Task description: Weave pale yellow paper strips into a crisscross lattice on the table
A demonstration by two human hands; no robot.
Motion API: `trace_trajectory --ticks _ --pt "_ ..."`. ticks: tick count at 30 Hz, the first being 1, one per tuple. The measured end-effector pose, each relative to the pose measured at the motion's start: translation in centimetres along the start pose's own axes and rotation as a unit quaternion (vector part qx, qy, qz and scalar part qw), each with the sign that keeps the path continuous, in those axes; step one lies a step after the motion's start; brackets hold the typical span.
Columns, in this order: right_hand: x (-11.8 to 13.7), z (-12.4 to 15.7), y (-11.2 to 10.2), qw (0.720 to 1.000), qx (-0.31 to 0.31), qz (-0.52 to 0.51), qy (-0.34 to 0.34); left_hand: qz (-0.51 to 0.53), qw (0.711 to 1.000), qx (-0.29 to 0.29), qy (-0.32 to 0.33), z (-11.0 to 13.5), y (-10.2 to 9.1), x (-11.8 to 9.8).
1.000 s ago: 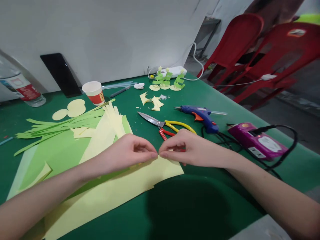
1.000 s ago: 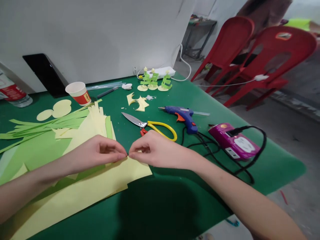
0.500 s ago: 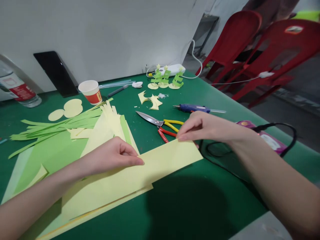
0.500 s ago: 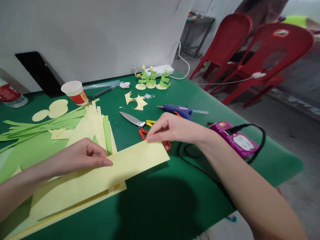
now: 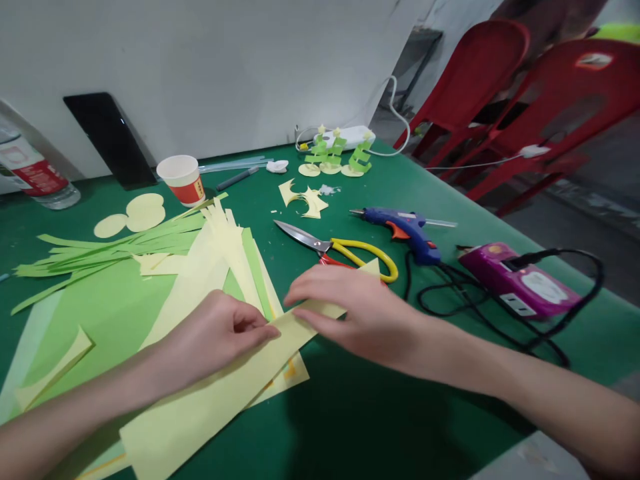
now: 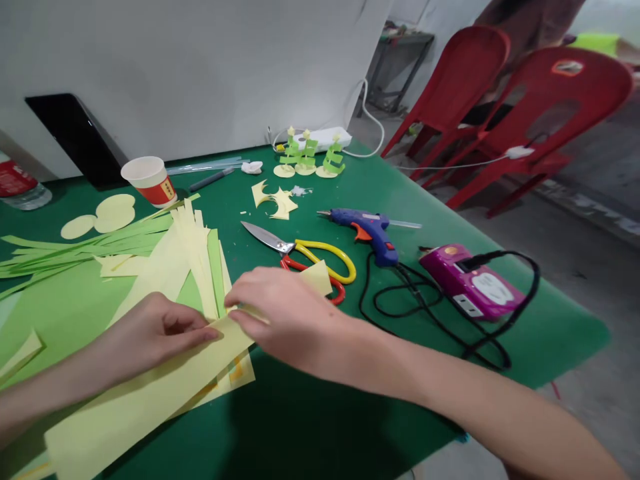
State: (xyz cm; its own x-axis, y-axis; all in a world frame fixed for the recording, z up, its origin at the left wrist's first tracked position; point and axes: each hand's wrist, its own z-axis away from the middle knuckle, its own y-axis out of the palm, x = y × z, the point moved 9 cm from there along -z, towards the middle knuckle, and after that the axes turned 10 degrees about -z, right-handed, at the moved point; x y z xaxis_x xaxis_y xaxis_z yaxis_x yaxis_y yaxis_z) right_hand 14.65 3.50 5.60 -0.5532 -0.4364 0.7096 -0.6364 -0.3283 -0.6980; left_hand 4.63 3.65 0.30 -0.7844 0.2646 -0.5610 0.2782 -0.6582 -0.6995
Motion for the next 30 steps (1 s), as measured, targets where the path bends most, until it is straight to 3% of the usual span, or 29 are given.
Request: trace_trajectory --ticks 4,15,23,30 --pt "0.3 -0.9 2.8 0.996 0.055 -0.035 0.057 -0.017 1.0 -0.012 0.02 0.4 0.3 -0.5" --pt "-1.0 -0.9 3.1 0.981 0.101 -0.081 0.147 -0.057 0.996 -0.039 0.049 0.8 0.3 -1.3" --pt "-2.7 0.3 0.4 0.981 0.095 -0.099 0.137 -0.017 1.0 -0.003 0.026 1.1 -0.4 -1.6" --pt "-5.1 2.8 -1.9 0.977 0.098 -0.071 0.175 -0.006 0.999 0.048 0.011 1.4 -1.1 -1.1"
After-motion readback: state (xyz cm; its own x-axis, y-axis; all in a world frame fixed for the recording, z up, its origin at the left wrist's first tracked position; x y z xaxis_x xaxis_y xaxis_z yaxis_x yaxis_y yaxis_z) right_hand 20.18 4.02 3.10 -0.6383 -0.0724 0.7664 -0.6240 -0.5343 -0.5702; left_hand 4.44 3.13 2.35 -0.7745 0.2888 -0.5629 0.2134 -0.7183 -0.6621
